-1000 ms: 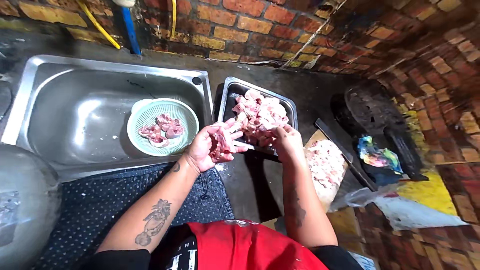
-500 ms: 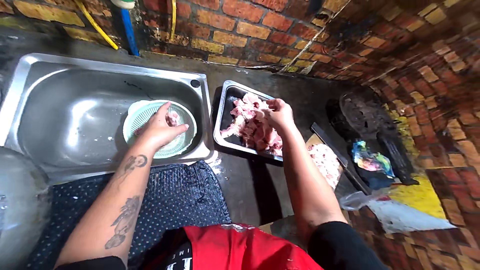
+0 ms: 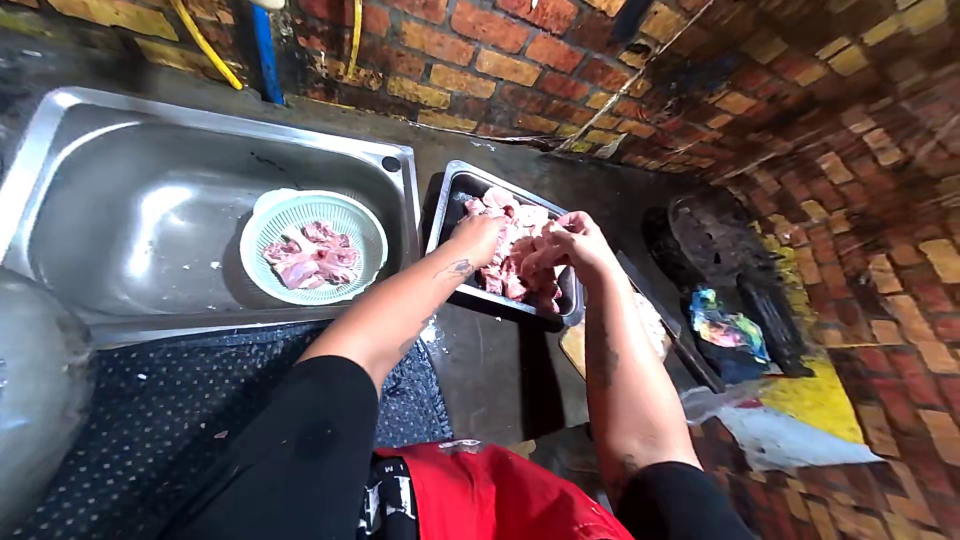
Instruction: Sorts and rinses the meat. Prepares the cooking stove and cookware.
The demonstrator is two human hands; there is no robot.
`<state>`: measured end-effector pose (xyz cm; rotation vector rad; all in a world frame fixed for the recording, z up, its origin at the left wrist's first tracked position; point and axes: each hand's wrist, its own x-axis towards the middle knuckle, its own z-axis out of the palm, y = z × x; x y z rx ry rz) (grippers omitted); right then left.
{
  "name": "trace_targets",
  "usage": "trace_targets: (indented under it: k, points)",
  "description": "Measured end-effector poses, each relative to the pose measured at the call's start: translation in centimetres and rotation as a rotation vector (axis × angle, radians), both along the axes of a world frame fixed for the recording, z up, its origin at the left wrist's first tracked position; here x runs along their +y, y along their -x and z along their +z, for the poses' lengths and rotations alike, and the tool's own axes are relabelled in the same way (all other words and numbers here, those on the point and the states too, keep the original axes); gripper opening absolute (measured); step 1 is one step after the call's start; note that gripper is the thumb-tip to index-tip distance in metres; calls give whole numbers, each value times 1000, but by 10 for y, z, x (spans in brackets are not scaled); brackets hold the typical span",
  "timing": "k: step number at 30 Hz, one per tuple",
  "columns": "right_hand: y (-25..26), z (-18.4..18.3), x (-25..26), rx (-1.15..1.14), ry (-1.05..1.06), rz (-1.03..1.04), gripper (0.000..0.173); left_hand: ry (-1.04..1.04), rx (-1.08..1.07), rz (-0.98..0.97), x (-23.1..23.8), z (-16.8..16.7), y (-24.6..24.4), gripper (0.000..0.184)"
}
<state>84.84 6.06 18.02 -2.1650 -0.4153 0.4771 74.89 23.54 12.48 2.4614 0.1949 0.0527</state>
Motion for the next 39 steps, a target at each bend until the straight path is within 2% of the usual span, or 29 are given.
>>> trace_targets:
  k: [2,4,5,6,8,10,11,14,15,17,19,20,22,23,25,27,30,32,34,36,39]
  points:
    - [14,2,-7,-23,203,39,48,-17,65,27,-6,1,-7,59]
    - [25,-8,-9,-33,360,106,69,3,113,48,-6,5,-10,59]
    - [28,-15,-10,-48,407,145,74,42,120,52,-3,5,-11,58]
    - [30,-22,-12,-90,425,183,72,108,107,68,1,4,-10,56]
    - [31,-28,-14,-166,414,207,57,298,62,117,11,3,-3,45]
    - [33,-25,-16,-89,316,140,46,379,24,129,19,0,5,31]
    - [35,-24,-19,-10,213,80,41,361,15,116,21,-4,8,32]
    - [32,-33,-32,259,-181,-72,36,298,28,86,16,-13,12,65]
    - [31,-37,-35,319,-314,-89,36,275,32,85,13,-16,10,68]
    - [31,-39,-34,434,-529,-108,31,247,28,122,10,-16,8,60]
    - [42,-30,-30,475,-652,-183,23,328,-11,210,5,-12,9,48]
    - [47,-23,-28,476,-704,-232,22,444,-50,270,0,-6,10,47]
    - [57,-9,-22,473,-806,-270,25,883,-138,365,-12,14,18,48]
    - [62,-5,-17,481,-832,-241,26,1138,-199,376,-16,14,20,48]
    - [79,1,3,493,-837,-208,21,1565,-180,291,-19,16,41,51]
    - [96,7,27,502,-790,-146,15,1700,-138,250,-14,24,70,59]
    - [117,6,66,511,-702,27,20,1502,-302,397,18,32,115,62]
    - [132,1,94,473,-633,136,35,1227,-388,535,50,30,141,71]
    - [143,-5,119,415,-547,239,50,869,-306,642,82,27,161,77]
    - [149,-8,135,298,-425,298,57,615,-170,682,108,22,179,70]
    - [130,-7,132,-97,-182,252,58,387,-62,708,126,15,192,62]
